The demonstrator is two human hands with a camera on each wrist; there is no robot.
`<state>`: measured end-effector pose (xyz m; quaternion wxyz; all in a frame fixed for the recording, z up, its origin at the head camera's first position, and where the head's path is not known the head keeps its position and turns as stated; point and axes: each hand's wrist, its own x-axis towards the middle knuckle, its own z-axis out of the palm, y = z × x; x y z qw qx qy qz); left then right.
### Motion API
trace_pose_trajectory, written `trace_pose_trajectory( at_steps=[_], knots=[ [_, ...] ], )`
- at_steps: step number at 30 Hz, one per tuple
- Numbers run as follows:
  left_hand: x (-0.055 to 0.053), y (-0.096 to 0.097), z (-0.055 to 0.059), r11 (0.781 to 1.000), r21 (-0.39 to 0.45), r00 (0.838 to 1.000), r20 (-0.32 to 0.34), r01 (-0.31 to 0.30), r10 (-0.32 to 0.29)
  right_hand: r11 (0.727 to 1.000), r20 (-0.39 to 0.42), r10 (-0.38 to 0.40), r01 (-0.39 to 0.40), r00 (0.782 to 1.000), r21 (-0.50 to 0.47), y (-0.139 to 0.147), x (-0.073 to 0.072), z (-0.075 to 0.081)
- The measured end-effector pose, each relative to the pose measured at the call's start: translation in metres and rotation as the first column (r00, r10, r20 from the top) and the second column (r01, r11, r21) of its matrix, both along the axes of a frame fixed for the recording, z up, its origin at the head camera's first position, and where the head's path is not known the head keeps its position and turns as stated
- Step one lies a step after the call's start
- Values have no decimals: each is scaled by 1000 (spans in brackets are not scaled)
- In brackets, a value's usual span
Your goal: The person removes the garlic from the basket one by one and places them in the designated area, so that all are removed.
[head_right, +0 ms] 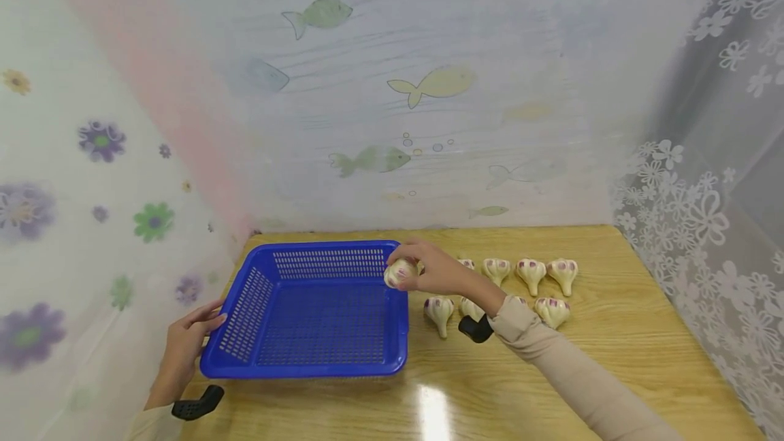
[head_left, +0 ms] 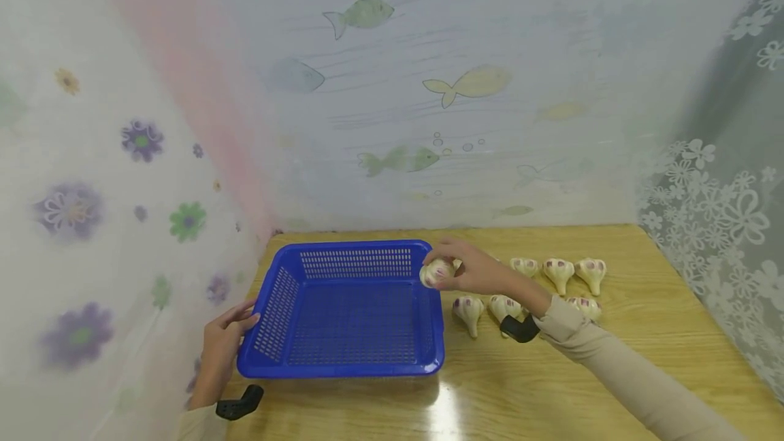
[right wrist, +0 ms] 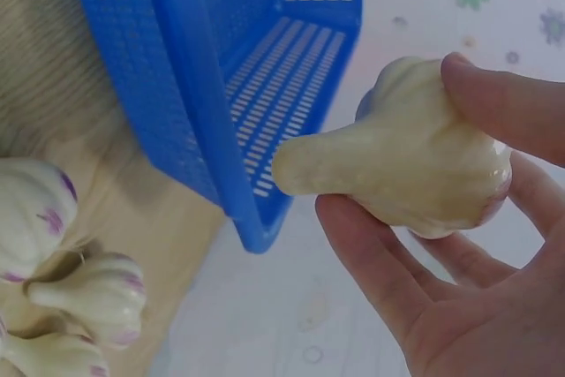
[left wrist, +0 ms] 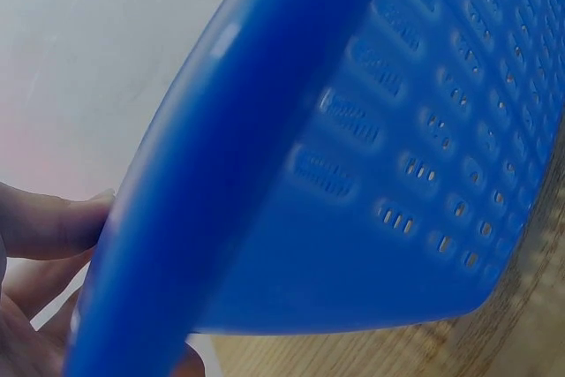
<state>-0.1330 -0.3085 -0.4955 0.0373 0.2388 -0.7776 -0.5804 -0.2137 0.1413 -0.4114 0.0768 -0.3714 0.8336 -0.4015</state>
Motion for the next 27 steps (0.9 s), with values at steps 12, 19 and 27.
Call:
trace_pose_trajectory(
  at_steps=[12,19,27],
  knots=[
    [0,1,0,1000,12,1000,-10,7,-7,998,-11,-64,65,998,20,24,8,0],
    [2,1,0,1000,2,1000,-12,11,-11,992,-68,-107,111,992,64,39,12,-7],
    [2,1,2,1000,3,1000,-8,16,-16,986,-66,-142,147,988,73,61,11,-14]
  ],
)
